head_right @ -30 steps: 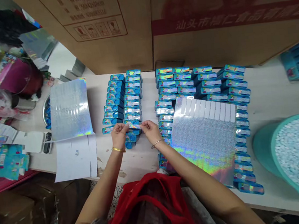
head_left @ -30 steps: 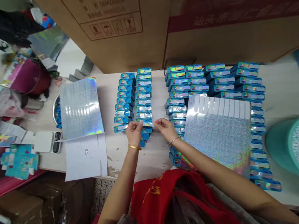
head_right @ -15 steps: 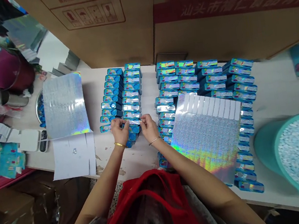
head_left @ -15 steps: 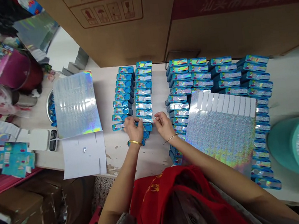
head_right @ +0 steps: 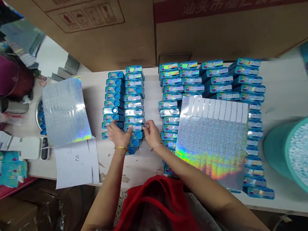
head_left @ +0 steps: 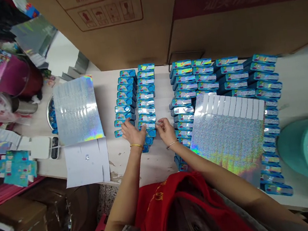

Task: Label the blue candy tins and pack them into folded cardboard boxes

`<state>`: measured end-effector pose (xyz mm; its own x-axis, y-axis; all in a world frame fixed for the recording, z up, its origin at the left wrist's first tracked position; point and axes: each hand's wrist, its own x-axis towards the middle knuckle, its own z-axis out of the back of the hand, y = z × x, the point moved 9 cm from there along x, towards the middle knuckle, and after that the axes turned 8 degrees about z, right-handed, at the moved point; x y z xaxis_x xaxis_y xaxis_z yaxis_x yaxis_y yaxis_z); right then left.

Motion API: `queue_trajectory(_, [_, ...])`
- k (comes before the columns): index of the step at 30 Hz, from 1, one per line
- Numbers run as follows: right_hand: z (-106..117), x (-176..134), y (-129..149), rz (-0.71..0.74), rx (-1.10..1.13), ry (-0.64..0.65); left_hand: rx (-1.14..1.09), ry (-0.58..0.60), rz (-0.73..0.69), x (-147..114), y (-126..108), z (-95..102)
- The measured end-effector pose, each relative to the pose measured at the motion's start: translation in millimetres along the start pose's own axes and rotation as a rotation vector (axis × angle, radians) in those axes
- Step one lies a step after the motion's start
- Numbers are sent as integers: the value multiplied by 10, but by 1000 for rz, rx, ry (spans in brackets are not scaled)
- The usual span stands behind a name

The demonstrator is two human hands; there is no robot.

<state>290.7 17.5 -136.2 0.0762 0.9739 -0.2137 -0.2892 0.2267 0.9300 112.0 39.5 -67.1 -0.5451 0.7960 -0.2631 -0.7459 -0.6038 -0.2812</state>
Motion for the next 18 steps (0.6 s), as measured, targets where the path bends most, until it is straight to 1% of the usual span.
queue_trajectory(2, [-67,23,9,-10,-23,23,58,19,-5,37,-5,29])
queue_trajectory(4, [-84,56,81,-3,-38,37,105,2,-38,73,-42,86])
queue_trajectory(6, [2,89,217,20,-52,49,73,-49,-142,97,-198,155])
queue_trajectory(7, [97,102,310,44,-54,55,7,-65,-230,89,-342,174])
queue_trajectory(8, [239,115,413,78,-56,52,-82,-61,-334,59,-527,174])
queue_trajectory(9, [432,128,520,122,-61,36,-178,-35,-451,1,-753,153])
queue_trajectory(10, [674,145,627,180,-77,3,-263,9,-573,-86,-1011,111])
queue_trajectory(11, [967,168,709,234,-116,-61,-318,66,-694,-200,-1290,45])
queue_trajectory(12, [1291,196,764,282,-190,-151,-336,123,-811,-334,-1578,-42])
queue_trajectory(14, [1878,278,774,340,-423,-315,-269,210,-1003,-608,-2115,-271])
queue_trajectory(15, [2102,341,720,335,-545,-369,-199,234,-1065,-717,-2338,-405])
queue_trajectory(16, [2253,421,639,323,-651,-382,-117,244,-1099,-793,-2520,-542])
queue_trajectory(17, [2342,505,548,315,-739,-372,-31,244,-1111,-836,-2660,-674])
queue_trajectory(18, [2377,585,459,312,-805,-343,45,234,-1107,-850,-2758,-788])
